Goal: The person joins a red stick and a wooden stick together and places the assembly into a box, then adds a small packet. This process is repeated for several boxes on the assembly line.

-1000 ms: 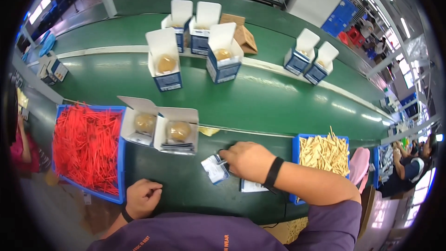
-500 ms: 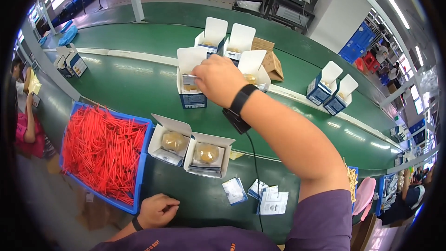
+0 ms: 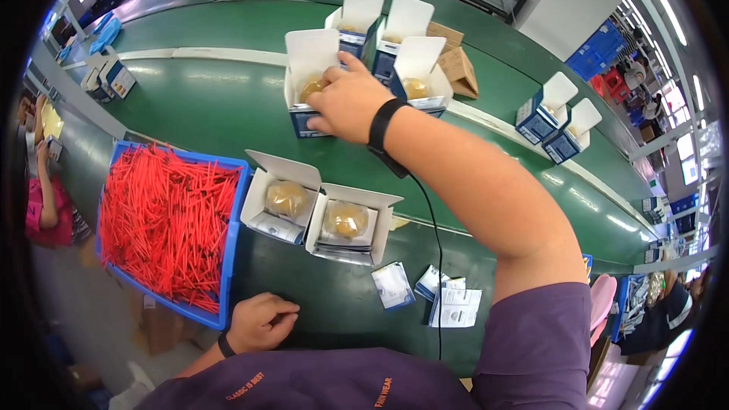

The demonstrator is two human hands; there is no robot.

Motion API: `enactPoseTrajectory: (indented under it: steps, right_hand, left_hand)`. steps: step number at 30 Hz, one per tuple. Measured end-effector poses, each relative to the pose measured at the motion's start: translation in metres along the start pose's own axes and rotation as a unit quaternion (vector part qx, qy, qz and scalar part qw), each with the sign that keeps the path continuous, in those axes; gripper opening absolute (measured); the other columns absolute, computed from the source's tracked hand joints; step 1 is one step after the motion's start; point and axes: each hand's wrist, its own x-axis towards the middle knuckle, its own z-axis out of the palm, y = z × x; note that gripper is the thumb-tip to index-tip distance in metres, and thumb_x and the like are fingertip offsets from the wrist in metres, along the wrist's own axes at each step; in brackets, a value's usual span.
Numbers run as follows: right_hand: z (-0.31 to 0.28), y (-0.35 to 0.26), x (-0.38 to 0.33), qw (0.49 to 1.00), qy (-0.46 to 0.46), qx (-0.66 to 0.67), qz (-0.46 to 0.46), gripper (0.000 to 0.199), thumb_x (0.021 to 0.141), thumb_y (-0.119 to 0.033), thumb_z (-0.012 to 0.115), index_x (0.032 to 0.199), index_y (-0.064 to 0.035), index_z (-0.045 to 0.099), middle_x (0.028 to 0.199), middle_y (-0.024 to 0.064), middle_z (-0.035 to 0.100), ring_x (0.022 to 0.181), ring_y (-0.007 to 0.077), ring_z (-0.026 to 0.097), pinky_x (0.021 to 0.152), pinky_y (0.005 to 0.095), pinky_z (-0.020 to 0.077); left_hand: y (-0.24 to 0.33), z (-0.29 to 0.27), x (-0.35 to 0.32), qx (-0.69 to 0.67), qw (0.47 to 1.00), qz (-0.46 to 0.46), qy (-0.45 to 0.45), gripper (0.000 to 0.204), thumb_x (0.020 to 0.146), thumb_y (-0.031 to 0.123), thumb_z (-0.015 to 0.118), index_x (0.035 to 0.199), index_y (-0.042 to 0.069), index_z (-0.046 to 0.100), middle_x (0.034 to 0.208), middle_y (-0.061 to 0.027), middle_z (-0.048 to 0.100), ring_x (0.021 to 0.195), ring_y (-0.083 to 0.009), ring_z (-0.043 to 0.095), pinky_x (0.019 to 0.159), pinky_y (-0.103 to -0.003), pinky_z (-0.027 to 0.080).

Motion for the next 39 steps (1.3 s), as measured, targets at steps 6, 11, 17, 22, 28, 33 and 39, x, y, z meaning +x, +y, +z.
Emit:
enactPoseTrajectory:
  steps: [6, 11, 17, 22, 28, 33, 39]
  right_hand:
    - [-0.027, 0.005, -0.011, 0.993, -0.107, -0.031, 0.039, 0.015, 0.082, -0.025, 0.077, 0.091, -0.0153, 0.072, 0.083, 0.0049, 0.069, 0.097, 0.0250, 0.066, 0.117, 0.0533, 0.0344]
    - [-0.129, 0.017, -0.052, 0.996, 0.061, -0.017, 0.069, 0.020, 0.080, -0.019, 0.079, 0.098, -0.0143, 0.073, 0.082, 0.0057, 0.067, 0.095, 0.0264, 0.065, 0.117, 0.0540, 0.0344]
    - [-0.170, 0.085, -0.158, 0.954, -0.063, -0.090, 0.280, 0.028, 0.082, -0.019, 0.079, 0.108, -0.0113, 0.073, 0.091, 0.0106, 0.071, 0.101, 0.0307, 0.067, 0.118, 0.0547, 0.0326]
    - [-0.089, 0.131, -0.219, 0.896, -0.195, -0.105, 0.386, 0.032, 0.084, -0.025, 0.076, 0.114, -0.0127, 0.072, 0.096, 0.0129, 0.073, 0.106, 0.0326, 0.067, 0.118, 0.0571, 0.0307]
    - [-0.059, 0.137, -0.245, 0.909, -0.164, -0.178, 0.340, 0.036, 0.086, -0.026, 0.074, 0.120, -0.0149, 0.069, 0.103, 0.0142, 0.073, 0.108, 0.0323, 0.067, 0.116, 0.0593, 0.0316]
    - [-0.155, 0.031, -0.220, 0.945, -0.162, 0.033, 0.281, 0.047, 0.082, -0.026, 0.079, 0.125, -0.0102, 0.066, 0.113, 0.0158, 0.068, 0.109, 0.0363, 0.064, 0.108, 0.0508, 0.0437]
    - [-0.140, -0.137, -0.299, 0.896, -0.241, 0.233, 0.290, 0.068, 0.076, -0.030, 0.086, 0.134, -0.0060, 0.057, 0.122, 0.0174, 0.064, 0.113, 0.0372, 0.062, 0.099, 0.0444, 0.0501]
  left_hand:
    - [-0.003, 0.002, 0.002, 0.015, 0.999, 0.031, -0.005, 0.017, 0.076, 0.005, 0.080, 0.093, 0.007, 0.076, 0.078, -0.0090, 0.068, 0.061, -0.0215, 0.065, 0.055, -0.031, 0.052]
    - [-0.001, 0.005, -0.002, 0.025, 0.999, 0.007, 0.018, 0.016, 0.075, 0.005, 0.079, 0.090, 0.006, 0.075, 0.078, -0.0090, 0.067, 0.059, -0.0204, 0.065, 0.054, -0.031, 0.051]
    - [-0.003, 0.008, 0.001, 0.042, 0.998, 0.006, 0.039, 0.014, 0.074, 0.004, 0.079, 0.088, 0.005, 0.074, 0.076, -0.0088, 0.067, 0.057, -0.0201, 0.063, 0.053, -0.030, 0.050]
    - [-0.005, 0.009, -0.006, 0.043, 0.998, 0.006, 0.048, 0.015, 0.074, 0.005, 0.079, 0.088, 0.006, 0.075, 0.076, -0.0092, 0.067, 0.057, -0.0212, 0.062, 0.053, -0.030, 0.049]
    - [-0.017, 0.011, 0.005, 0.082, 0.996, 0.046, 0.012, 0.017, 0.073, 0.005, 0.079, 0.090, 0.006, 0.074, 0.075, -0.0098, 0.065, 0.061, -0.0234, 0.062, 0.057, -0.033, 0.048]
    - [0.005, 0.003, -0.005, 0.059, 0.998, -0.035, -0.010, 0.017, 0.076, 0.001, 0.076, 0.091, 0.005, 0.071, 0.077, -0.0095, 0.064, 0.063, -0.0249, 0.060, 0.058, -0.035, 0.047]
    - [0.033, 0.008, 0.025, 0.030, 0.996, -0.042, -0.069, 0.021, 0.079, -0.002, 0.073, 0.099, 0.003, 0.072, 0.091, -0.0114, 0.066, 0.063, -0.0197, 0.061, 0.059, -0.029, 0.049]
